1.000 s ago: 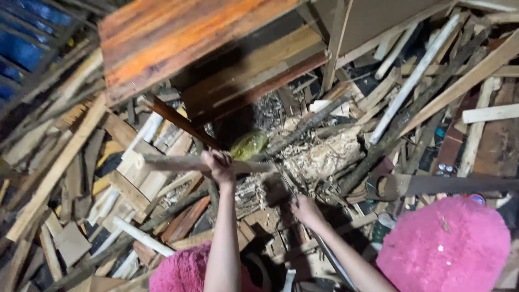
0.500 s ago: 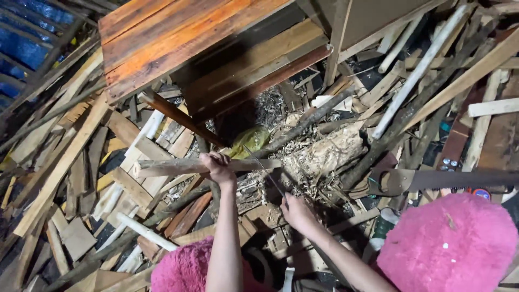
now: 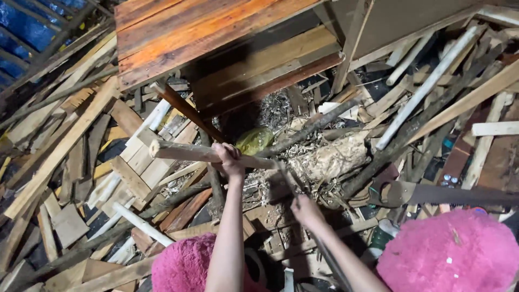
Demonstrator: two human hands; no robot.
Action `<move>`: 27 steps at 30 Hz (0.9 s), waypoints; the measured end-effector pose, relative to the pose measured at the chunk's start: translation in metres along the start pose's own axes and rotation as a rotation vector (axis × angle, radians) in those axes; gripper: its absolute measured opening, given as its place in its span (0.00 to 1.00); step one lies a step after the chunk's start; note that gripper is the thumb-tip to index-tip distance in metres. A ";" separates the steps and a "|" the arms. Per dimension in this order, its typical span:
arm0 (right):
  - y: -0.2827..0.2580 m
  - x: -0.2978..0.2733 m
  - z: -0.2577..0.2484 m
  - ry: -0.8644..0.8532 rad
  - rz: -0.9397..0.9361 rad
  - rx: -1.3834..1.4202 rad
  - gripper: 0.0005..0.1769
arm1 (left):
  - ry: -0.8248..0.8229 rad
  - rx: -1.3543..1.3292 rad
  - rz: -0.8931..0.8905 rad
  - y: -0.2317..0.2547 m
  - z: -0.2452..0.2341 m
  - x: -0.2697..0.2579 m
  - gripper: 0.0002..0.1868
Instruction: Shave bark and wood from a branch using a drawknife
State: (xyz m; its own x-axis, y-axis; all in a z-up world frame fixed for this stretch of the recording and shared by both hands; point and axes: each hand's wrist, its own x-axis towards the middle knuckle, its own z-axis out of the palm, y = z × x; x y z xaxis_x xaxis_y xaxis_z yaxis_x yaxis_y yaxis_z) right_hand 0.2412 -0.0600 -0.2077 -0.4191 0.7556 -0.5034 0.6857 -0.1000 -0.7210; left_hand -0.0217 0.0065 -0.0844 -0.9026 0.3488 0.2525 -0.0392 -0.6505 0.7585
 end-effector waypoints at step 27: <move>-0.043 -0.028 -0.033 -0.029 -0.085 -0.054 0.13 | -0.016 0.008 0.076 -0.002 0.024 -0.005 0.27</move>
State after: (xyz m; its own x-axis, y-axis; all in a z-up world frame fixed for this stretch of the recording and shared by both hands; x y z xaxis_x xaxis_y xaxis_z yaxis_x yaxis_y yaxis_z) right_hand 0.2435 -0.0553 -0.1470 -0.4941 0.7405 -0.4555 0.6776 -0.0002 -0.7354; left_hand -0.0067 0.0218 -0.0730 -0.8960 0.3088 0.3190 0.0328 -0.6705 0.7412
